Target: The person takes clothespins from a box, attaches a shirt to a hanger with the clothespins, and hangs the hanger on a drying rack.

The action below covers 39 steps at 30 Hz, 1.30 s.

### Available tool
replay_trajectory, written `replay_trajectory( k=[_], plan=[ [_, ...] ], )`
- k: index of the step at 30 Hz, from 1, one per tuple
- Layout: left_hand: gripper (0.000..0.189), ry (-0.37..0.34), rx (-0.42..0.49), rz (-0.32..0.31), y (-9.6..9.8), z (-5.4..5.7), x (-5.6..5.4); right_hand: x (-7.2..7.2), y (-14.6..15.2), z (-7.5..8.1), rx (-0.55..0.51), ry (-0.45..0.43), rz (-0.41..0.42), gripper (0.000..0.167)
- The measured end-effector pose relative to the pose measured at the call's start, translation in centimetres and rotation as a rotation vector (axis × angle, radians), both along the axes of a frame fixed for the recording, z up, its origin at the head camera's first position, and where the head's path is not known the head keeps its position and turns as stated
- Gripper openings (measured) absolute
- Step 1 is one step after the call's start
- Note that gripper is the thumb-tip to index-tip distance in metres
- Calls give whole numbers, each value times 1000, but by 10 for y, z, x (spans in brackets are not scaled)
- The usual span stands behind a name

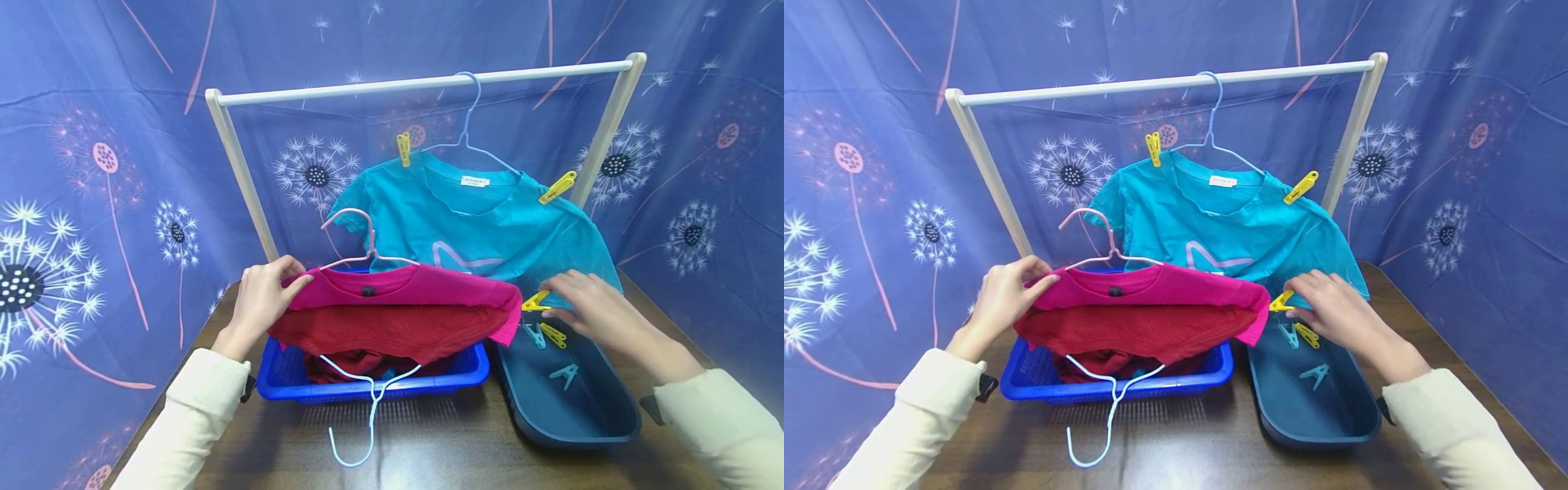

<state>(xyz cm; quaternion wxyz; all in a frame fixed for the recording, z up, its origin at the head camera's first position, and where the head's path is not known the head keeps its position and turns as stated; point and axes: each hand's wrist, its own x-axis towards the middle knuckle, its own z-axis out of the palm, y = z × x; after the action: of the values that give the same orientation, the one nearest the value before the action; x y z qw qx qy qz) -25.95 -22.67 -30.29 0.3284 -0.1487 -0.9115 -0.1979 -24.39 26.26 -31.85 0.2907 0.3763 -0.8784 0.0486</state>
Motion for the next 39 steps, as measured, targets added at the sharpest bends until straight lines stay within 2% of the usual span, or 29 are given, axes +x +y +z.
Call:
replay_trajectory(
  k=[4,9,14,22,31,39],
  plan=[
    [18,-4,2,5,1,0,-1,-3,-3,6,-41,45,40,32],
    [18,-8,1,9,1,0,-3,-4,-10,15,-78,66,53,53],
    [18,5,-3,5,1,-1,-3,-5,-20,23,-97,76,59,29],
    [18,11,-6,4,1,-1,-4,-6,-42,30,-142,95,74,38],
    [18,-2,-3,8,3,-1,-4,-8,-64,35,-185,99,83,35],
    [18,-3,-5,12,2,-1,-4,-11,-80,39,-191,91,59,30]
  ],
)
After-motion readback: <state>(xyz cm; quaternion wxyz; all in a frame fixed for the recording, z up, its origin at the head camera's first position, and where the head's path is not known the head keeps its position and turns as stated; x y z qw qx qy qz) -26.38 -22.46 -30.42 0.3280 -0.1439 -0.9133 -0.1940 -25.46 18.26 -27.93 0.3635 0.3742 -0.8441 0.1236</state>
